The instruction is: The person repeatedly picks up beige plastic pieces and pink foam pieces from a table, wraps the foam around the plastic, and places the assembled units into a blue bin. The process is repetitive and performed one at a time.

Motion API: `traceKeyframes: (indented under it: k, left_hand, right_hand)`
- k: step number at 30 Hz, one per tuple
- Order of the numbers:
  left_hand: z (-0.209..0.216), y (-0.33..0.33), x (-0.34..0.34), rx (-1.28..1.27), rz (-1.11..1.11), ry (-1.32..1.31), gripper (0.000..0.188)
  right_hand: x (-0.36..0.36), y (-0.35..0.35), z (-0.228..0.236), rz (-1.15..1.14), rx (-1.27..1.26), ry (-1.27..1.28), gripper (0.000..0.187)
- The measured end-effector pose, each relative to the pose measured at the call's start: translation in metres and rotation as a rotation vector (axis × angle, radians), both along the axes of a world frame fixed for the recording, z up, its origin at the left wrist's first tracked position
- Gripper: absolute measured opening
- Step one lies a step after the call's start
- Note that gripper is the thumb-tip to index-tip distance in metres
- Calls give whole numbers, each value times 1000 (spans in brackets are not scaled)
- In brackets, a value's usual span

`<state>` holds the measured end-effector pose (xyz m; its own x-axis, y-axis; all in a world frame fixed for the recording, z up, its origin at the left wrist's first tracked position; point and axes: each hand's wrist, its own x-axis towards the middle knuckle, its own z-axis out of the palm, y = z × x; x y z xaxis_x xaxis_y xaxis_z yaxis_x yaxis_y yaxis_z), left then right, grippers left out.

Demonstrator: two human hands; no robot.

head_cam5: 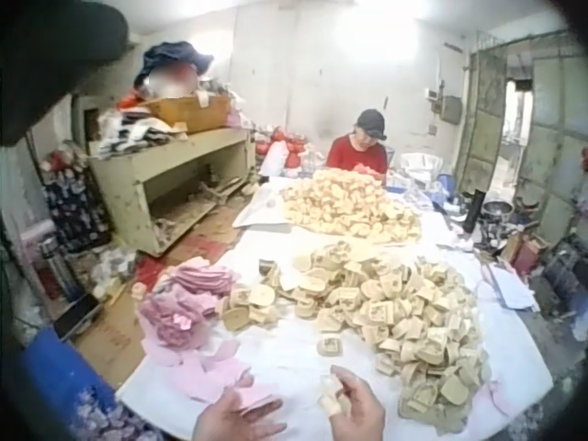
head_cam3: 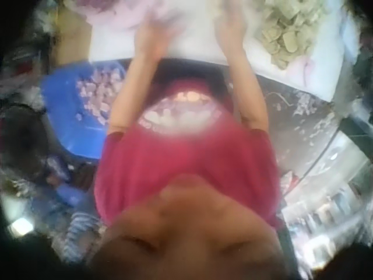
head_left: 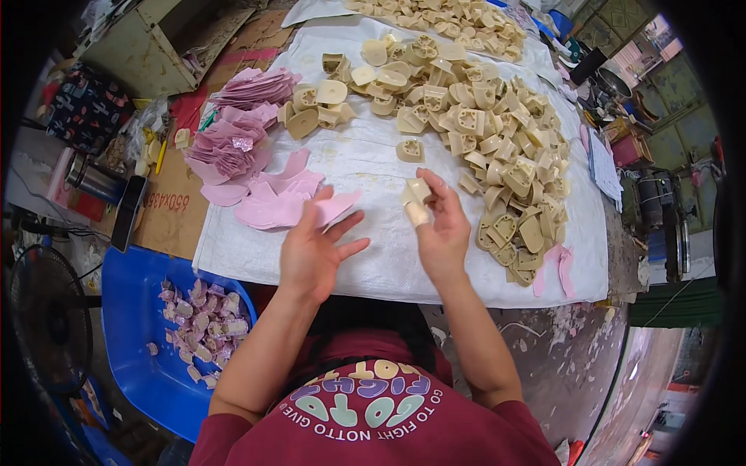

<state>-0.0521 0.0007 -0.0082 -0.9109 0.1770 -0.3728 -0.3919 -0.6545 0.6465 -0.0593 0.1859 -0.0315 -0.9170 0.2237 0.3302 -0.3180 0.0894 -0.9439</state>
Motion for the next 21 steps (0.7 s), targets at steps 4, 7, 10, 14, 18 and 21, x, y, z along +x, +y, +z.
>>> traceKeyframes:
  k: [4,7,10,14,18,21]
  left_hand:
    - [6,25,-18,27,-75,-61,52]
    - [-2,13,-18,75,-233,59,51]
    - [-7,15,-8,98,-180,11,47]
    - [-6,15,-4,9,-172,120,47]
    - [-8,18,-3,4,-157,90,46]
    - [-11,19,-2,-24,-110,46,45]
  right_hand:
    - [27,-34,29,115,456,256,49]
    - [30,-39,29,192,567,372,51]
    - [36,-37,31,274,471,314,51]
    - [39,-39,28,291,415,323,53]
    - [39,-38,25,306,426,323,54]
    - [38,-36,23,333,536,268,58]
